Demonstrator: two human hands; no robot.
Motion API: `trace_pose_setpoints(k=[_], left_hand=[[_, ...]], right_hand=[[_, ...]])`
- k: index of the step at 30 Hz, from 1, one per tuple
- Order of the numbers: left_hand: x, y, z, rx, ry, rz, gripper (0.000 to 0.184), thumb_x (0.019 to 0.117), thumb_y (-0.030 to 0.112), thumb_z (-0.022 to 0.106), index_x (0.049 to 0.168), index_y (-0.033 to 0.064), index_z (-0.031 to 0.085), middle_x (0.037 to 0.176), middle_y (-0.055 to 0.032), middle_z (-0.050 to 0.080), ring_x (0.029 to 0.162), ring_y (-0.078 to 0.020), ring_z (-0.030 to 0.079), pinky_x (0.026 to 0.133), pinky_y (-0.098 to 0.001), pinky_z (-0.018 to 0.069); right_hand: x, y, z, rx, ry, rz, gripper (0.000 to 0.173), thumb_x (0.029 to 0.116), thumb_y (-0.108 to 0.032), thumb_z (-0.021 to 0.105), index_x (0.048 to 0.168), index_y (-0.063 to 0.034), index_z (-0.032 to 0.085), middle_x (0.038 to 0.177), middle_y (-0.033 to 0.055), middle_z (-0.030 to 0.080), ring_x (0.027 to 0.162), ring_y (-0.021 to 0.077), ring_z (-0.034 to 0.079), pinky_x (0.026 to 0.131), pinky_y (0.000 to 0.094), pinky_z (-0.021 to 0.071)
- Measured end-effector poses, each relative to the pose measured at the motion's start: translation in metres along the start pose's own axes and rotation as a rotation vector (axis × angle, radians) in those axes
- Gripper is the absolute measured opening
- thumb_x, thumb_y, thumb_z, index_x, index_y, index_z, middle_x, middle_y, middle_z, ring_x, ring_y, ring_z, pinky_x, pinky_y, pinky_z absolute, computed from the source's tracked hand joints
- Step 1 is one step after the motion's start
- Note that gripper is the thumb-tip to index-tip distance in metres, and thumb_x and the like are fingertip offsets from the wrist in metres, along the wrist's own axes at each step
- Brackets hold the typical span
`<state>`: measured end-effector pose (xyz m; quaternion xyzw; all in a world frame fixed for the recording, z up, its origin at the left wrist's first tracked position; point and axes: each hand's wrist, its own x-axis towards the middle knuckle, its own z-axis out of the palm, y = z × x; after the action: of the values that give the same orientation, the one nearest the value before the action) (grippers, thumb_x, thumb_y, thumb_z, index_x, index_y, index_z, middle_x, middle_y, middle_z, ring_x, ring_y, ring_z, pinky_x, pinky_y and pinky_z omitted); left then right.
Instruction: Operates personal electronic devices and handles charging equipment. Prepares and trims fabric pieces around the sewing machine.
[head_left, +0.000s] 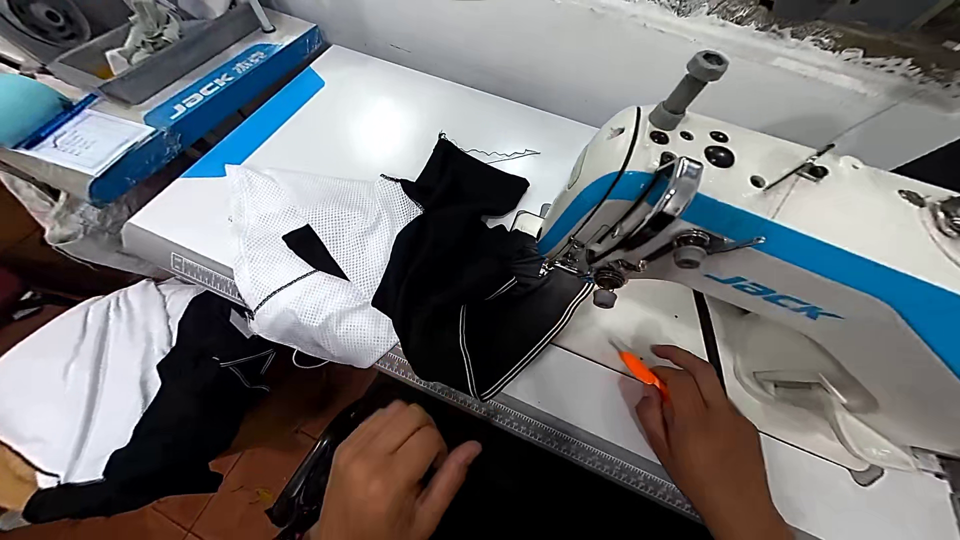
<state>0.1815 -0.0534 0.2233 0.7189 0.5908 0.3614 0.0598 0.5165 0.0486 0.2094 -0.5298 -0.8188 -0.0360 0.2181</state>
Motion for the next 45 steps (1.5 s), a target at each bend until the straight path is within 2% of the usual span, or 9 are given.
trace_pose_setpoints(k=[4,8,15,23,27,31,34,42,45], left_hand=[[-0.006,-0.016,0.015,-0.558,-0.408,-0.539,0.051,0.1047,0.051,0.048,0.111,0.0063,0.071,0.081,0.0016,0.074,0.067,-0.0098,0.070,0.061,-0.0312,0.0611],[0.016,0.004,0.035,-1.051,-0.189,-0.833,0.038,0.0955,0.032,0.069,0.115,0.0012,0.059,0.092,-0.0106,0.076,0.071,-0.0204,0.074,0.065,-0.0339,0.0632],[0.046,0.022,0.064,-0.851,0.207,-0.769,0.055,0.0837,0.022,0.083,0.129,0.0059,0.056,0.099,-0.0072,0.074,0.082,-0.0197,0.074,0.075,-0.0345,0.0651],[0.108,0.013,0.076,-1.340,0.550,-0.791,0.024,0.1014,0.011,0.061,0.125,0.0047,0.061,0.115,-0.0136,0.072,0.103,-0.0230,0.072,0.091,-0.0434,0.0606],[0.093,-0.003,0.084,-1.634,0.520,-0.671,0.031,0.0933,0.010,0.069,0.124,0.0082,0.063,0.117,-0.0144,0.071,0.107,-0.0239,0.071,0.095,-0.0456,0.0586],[0.089,-0.007,0.082,-1.751,0.435,-0.649,0.027,0.0967,0.013,0.064,0.123,0.0086,0.063,0.119,-0.0136,0.069,0.111,-0.0227,0.069,0.099,-0.0441,0.0562],[0.092,-0.004,0.082,-1.838,0.425,-0.652,0.027,0.1016,0.018,0.061,0.127,0.0088,0.061,0.123,-0.0145,0.068,0.114,-0.0241,0.068,0.100,-0.0439,0.0561],[0.099,0.018,0.082,-1.536,0.481,-0.807,0.032,0.0908,0.006,0.075,0.121,0.0068,0.065,0.113,-0.0138,0.072,0.101,-0.0232,0.072,0.090,-0.0429,0.0610],[0.096,0.019,0.083,-1.506,0.497,-0.758,0.032,0.0905,0.009,0.076,0.121,0.0078,0.066,0.114,-0.0128,0.072,0.102,-0.0225,0.072,0.091,-0.0428,0.0609]], right_hand=[[0.034,-0.028,-0.009,0.512,-0.200,-0.203,0.024,0.0983,-0.016,0.056,0.120,-0.0067,0.057,0.124,0.0093,0.068,0.089,0.0118,0.070,0.070,0.0290,0.0615],[0.086,-0.058,0.020,0.427,-0.161,-0.645,0.046,0.0899,-0.029,0.073,0.129,-0.0084,0.062,0.109,0.0070,0.069,0.099,0.0208,0.069,0.080,0.0375,0.0603],[0.089,-0.059,0.071,0.503,-0.076,-0.732,0.010,0.0952,-0.016,0.064,0.099,-0.0124,0.073,0.110,0.0043,0.072,0.090,0.0163,0.072,0.065,0.0320,0.0604],[0.089,-0.060,0.065,0.664,-0.020,-0.659,0.014,0.1013,-0.018,0.057,0.106,-0.0130,0.069,0.105,0.0037,0.072,0.092,0.0132,0.071,0.072,0.0277,0.0598],[0.107,-0.062,0.063,0.707,0.022,-0.477,0.022,0.1007,-0.017,0.056,0.118,-0.0138,0.069,0.118,0.0046,0.067,0.090,0.0107,0.069,0.066,0.0281,0.0590],[0.114,-0.065,0.067,0.631,-0.025,-0.510,0.030,0.0993,-0.016,0.057,0.126,-0.0161,0.070,0.148,0.0071,0.055,0.121,0.0176,0.064,0.090,0.0350,0.0592],[0.109,-0.062,0.067,0.611,-0.052,-0.522,0.036,0.0982,-0.014,0.058,0.133,-0.0156,0.066,0.154,0.0038,0.051,0.114,0.0191,0.067,0.074,0.0359,0.0607],[0.104,-0.059,0.064,0.704,-0.056,-0.498,0.037,0.0997,-0.011,0.053,0.135,-0.0092,0.063,0.145,0.0070,0.059,0.120,0.0165,0.065,0.088,0.0345,0.0600],[0.102,-0.058,0.053,0.996,-0.152,-0.299,0.031,0.1062,-0.021,0.049,0.132,-0.0083,0.059,0.125,0.0005,0.067,0.087,0.0060,0.067,0.069,0.0241,0.0588]])
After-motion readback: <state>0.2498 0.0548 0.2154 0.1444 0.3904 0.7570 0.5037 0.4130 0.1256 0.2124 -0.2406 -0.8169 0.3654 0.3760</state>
